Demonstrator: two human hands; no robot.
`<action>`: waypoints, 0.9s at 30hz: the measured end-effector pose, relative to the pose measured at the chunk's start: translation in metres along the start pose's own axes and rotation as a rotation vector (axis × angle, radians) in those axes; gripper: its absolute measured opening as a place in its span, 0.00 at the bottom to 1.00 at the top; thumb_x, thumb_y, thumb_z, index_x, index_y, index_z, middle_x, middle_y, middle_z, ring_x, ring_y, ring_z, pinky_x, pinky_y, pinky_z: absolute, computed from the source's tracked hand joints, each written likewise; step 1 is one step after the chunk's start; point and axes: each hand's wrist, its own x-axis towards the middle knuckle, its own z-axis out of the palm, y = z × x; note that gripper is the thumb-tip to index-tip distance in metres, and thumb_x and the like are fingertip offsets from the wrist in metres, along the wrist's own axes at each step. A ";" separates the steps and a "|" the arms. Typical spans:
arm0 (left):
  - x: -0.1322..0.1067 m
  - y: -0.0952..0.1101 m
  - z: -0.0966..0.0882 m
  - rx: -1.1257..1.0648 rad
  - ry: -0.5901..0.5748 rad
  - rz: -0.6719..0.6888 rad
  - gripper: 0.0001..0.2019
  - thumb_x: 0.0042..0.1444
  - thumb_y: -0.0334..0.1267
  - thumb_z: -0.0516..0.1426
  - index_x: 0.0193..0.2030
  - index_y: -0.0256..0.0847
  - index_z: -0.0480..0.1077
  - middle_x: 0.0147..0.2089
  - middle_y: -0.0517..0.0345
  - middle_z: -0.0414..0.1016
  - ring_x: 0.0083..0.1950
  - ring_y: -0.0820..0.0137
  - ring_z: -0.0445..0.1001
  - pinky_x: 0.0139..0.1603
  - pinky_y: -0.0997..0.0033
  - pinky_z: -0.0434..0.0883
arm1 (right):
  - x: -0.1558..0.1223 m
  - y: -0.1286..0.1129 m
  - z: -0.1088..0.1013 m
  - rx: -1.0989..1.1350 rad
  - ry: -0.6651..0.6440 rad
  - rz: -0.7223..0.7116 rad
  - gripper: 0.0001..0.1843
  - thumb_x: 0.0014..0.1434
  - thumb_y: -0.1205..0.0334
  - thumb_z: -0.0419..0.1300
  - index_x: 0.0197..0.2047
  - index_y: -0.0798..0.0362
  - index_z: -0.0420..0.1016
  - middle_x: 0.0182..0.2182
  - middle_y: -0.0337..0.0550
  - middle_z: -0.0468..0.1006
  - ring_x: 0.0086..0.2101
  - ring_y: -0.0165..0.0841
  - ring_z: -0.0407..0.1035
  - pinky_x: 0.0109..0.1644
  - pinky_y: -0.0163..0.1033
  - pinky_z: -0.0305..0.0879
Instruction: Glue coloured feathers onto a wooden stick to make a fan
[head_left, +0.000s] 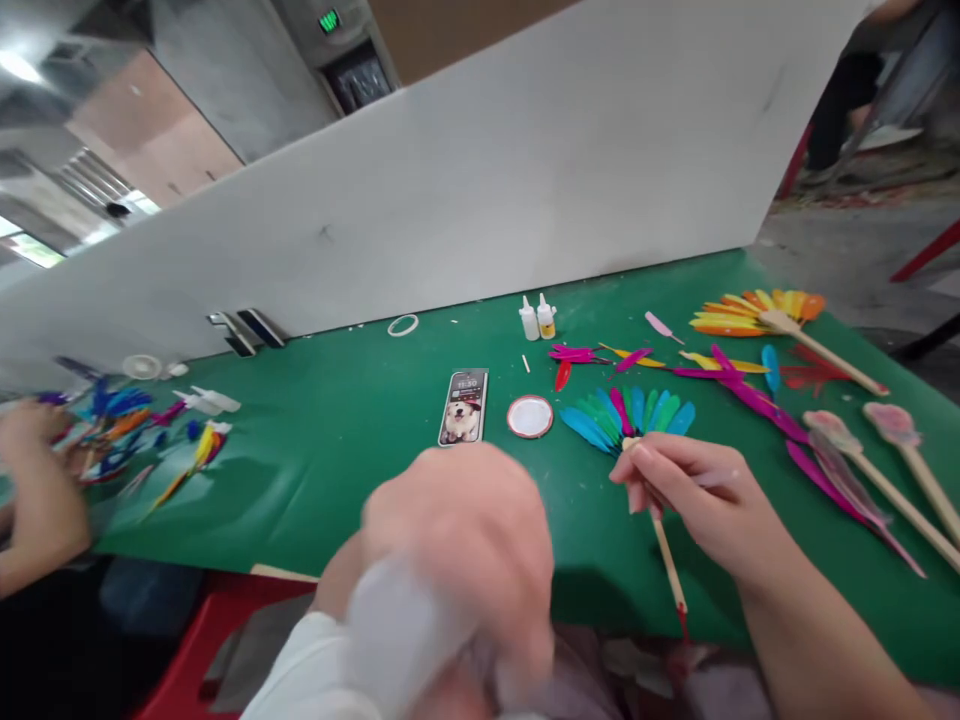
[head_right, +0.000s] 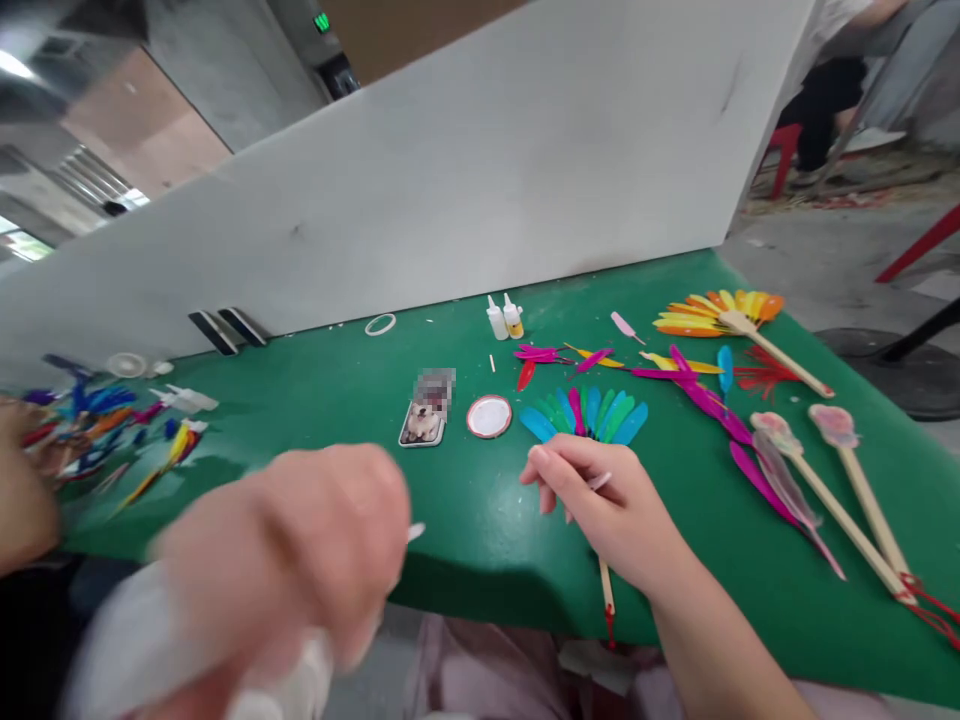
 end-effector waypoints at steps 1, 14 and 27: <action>-0.003 -0.026 0.001 -0.047 -0.018 0.068 0.09 0.52 0.49 0.56 0.29 0.50 0.72 0.17 0.61 0.72 0.18 0.69 0.70 0.22 0.66 0.70 | 0.000 -0.001 0.000 -0.009 0.022 0.008 0.20 0.59 0.46 0.54 0.27 0.51 0.75 0.18 0.39 0.70 0.20 0.26 0.63 0.22 0.31 0.58; -0.020 -0.190 -0.074 0.287 0.844 -0.266 0.20 0.56 0.48 0.50 0.20 0.39 0.71 0.21 0.59 0.67 0.23 0.74 0.64 0.25 0.74 0.59 | 0.052 0.018 0.011 -0.364 -0.013 0.048 0.24 0.63 0.47 0.45 0.34 0.53 0.75 0.22 0.37 0.68 0.22 0.26 0.60 0.24 0.31 0.55; -0.027 -0.218 -0.121 -0.783 1.010 -0.590 0.23 0.46 0.60 0.53 0.23 0.38 0.70 0.28 0.57 0.72 0.37 0.67 0.74 0.43 0.63 0.67 | 0.100 0.065 0.183 -1.222 -0.453 -0.053 0.33 0.64 0.51 0.46 0.67 0.60 0.47 0.32 0.59 0.79 0.35 0.45 0.75 0.36 0.45 0.68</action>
